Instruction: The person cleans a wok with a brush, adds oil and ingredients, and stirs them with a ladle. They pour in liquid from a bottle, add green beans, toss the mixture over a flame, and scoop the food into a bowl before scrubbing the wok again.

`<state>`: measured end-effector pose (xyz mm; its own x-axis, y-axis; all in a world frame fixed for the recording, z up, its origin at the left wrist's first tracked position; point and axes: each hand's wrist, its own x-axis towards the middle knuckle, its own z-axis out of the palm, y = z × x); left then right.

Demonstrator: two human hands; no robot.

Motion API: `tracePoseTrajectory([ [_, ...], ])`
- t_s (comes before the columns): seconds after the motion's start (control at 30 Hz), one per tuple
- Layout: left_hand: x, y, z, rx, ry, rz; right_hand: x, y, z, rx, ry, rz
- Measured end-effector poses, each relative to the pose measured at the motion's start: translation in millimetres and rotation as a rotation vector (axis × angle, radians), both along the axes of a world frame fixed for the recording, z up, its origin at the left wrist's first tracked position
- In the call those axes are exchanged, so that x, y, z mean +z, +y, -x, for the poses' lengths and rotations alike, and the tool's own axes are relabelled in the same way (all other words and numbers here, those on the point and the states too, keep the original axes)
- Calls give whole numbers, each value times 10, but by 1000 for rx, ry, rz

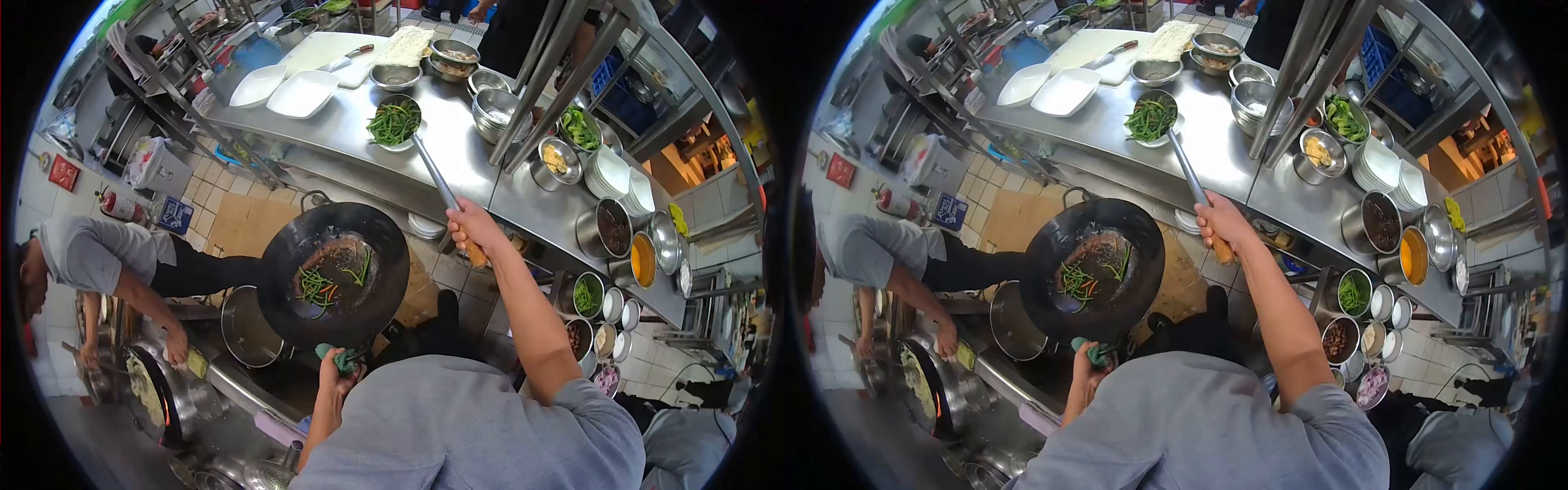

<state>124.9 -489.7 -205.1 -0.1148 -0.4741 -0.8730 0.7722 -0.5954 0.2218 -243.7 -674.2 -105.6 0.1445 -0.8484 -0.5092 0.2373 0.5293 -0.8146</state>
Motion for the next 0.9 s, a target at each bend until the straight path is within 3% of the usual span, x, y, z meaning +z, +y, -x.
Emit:
tracePoseTrajectory([
  [0.07, -37, -5, 38, -77, -8, -4, 4, -54, -47, 81, 398, 132],
  [0.1, -35, 1, 62, -67, -3, -6, -2, -61, -26, 92, 402, 131],
  [0.2, 63, -18, 184, -142, -105, -42, -11, -97, 116, 129, 733, 158],
  [0.3, 23, -38, 228, -200, -77, -18, 122, -110, 212, 154, 860, 275],
  [0.37, -209, -43, 296, -182, -72, -41, 75, -67, 204, 83, 878, 202],
  [0.43, -222, -90, 367, -158, -74, -57, -83, -156, 354, 124, 784, 242],
  [0.5, -23, -136, 471, -229, -36, -44, 147, -141, 344, 164, 709, 189],
  [0.6, -210, -151, 525, -212, 1, -49, -19, -242, 386, 172, 867, 230],
  [0.67, -326, -170, 511, -253, 44, -21, -124, -304, 498, 244, 1190, 607],
  [0.9, -439, -338, 623, -239, 87, 7, 102, -184, 236, 136, 1259, 507],
])
